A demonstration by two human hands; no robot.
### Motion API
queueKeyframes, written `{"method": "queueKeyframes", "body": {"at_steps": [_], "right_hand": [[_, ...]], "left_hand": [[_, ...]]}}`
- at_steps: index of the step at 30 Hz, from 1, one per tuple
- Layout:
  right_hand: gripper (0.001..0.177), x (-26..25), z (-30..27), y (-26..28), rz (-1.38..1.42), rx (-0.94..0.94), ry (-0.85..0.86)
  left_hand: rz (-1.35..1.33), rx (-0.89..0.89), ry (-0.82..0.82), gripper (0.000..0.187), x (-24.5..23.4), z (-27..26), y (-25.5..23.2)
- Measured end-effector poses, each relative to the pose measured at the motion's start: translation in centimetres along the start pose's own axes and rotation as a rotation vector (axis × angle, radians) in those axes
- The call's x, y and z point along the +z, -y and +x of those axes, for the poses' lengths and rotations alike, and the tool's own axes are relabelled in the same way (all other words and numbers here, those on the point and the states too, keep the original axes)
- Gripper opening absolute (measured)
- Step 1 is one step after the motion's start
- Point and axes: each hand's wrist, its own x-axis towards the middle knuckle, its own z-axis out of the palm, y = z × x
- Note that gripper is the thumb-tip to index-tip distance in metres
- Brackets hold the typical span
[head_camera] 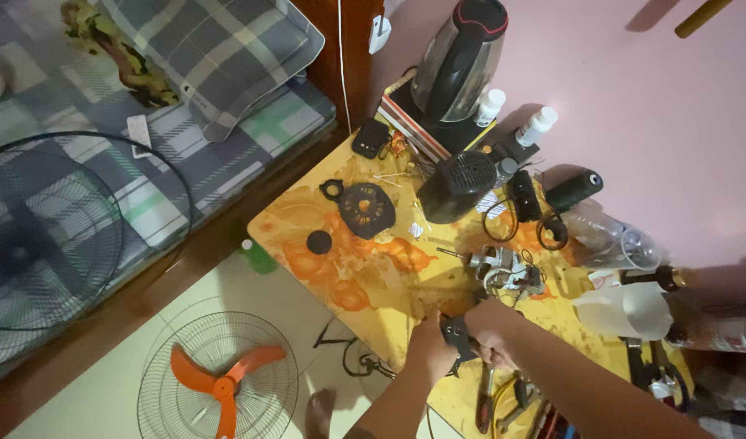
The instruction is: The person uses a screwdriver to manipulate a small black electronic device with an orange circular component on a cluttered table. They repeatedly tighten and loosen screws, reposition the device, and handle a small white plastic piece.
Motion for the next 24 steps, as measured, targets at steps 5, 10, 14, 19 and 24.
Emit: {"method": "queueKeyframes", "body": {"at_steps": [5,10,14,19,24], "right_hand": [[0.029,-0.3,-1.7,1.7,0.378,0.295,-0.191],[0.012,-1.2,-5.4,4.9,-0.836,-0.259,-0.135],[0.021,-1.0,-8.5,6.4,-0.399,0.068,-0.212],[0.022,-1.8,-10.4,5.8,-0.417,0.066,-0.287],[0.022,-2.3,-9.3,3.4,0.089,0.198,-0.162]], "left_hand": [[-0.019,-0.086,0.089,0.036,-1.2,-0.3,-1.4],[-0.04,-0.016,0.029,0.036,-1.0,-0.3,-1.2],[0.019,-0.07,0.072,0.051,-0.4,0.0,-0.3],[0.08,-0.162,0.194,0.067,-0.8,0.6,-0.7],[0.052,-0.098,0.13,0.055,-1.1,0.2,-0.5]]}}
